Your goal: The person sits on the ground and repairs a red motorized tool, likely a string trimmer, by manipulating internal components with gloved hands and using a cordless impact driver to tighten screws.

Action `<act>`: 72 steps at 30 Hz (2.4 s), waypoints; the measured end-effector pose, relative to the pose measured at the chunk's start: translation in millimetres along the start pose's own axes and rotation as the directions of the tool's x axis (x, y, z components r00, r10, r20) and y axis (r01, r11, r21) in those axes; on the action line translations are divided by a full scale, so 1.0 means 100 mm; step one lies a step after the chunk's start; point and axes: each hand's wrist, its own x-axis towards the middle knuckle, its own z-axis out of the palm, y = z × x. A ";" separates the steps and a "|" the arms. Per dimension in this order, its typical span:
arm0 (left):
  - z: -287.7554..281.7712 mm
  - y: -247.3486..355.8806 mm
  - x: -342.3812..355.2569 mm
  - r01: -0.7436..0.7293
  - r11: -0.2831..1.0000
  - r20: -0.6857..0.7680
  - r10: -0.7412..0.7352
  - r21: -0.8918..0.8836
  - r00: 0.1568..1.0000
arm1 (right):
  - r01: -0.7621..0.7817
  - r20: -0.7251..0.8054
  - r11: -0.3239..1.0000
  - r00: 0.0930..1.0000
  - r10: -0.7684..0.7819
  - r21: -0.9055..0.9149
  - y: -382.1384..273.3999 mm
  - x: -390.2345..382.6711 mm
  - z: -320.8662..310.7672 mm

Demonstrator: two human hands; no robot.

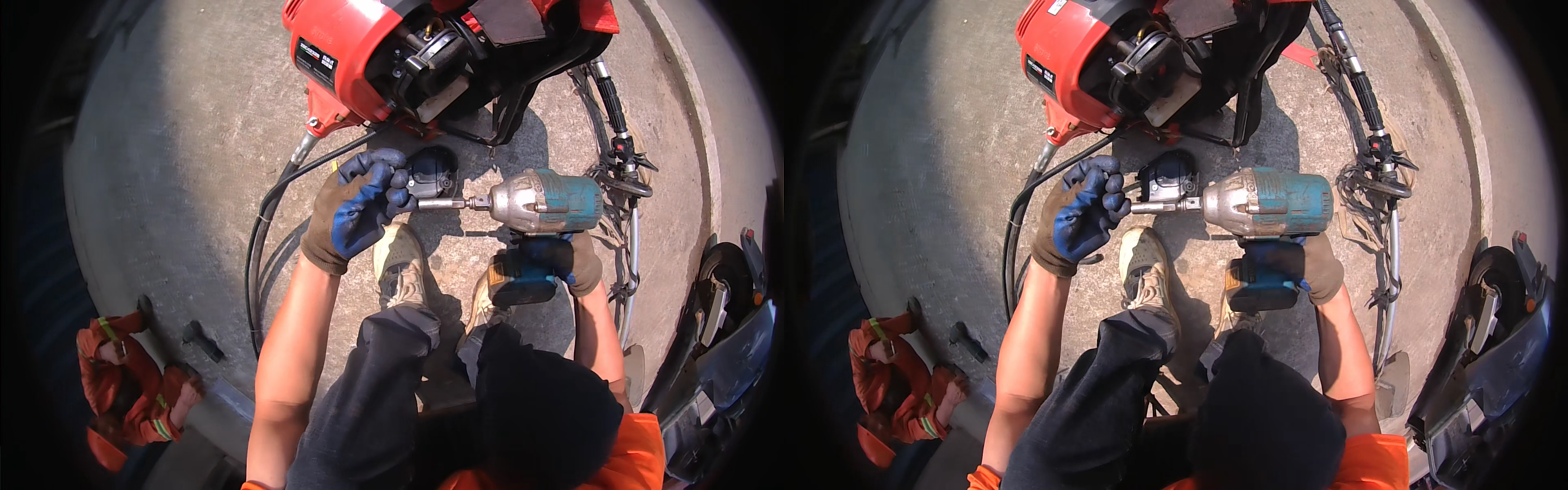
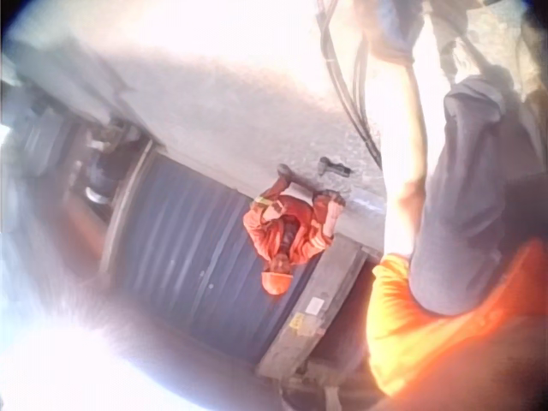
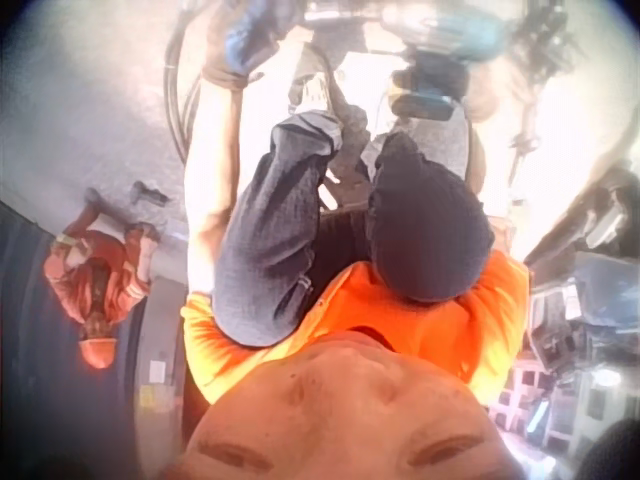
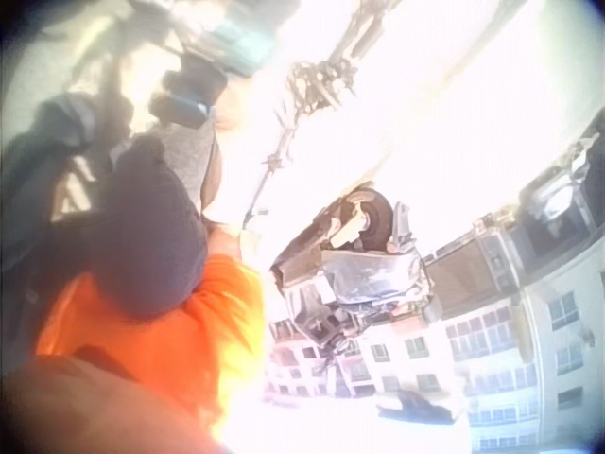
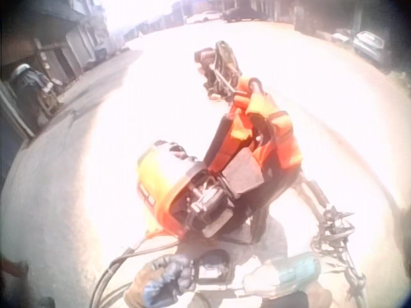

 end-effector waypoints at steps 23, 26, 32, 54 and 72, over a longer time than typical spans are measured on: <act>-0.17 -0.11 0.02 0.091 0.982 0.154 -0.065 -0.167 0.986 | 0.257 0.078 0.965 0.962 -0.260 0.048 0.68 0.26 0.33; -0.17 -0.13 0.03 0.107 0.981 0.141 -0.084 -0.159 0.986 | 0.105 0.105 0.954 0.985 -0.139 0.280 0.67 0.26 0.33; -0.12 -0.10 0.03 0.144 0.977 0.104 -0.129 -0.158 0.986 | 0.006 0.154 0.907 0.985 -0.078 0.422 0.58 0.25 0.35; 0.23 0.13 0.36 -0.093 0.925 0.176 0.029 0.368 0.984 | -0.289 0.335 0.711 0.939 0.079 0.641 0.55 0.31 0.33; 0.52 -0.18 0.65 0.056 0.990 0.037 -0.061 0.131 0.997 | -0.349 0.433 0.459 0.897 -0.089 0.817 0.78 0.54 0.49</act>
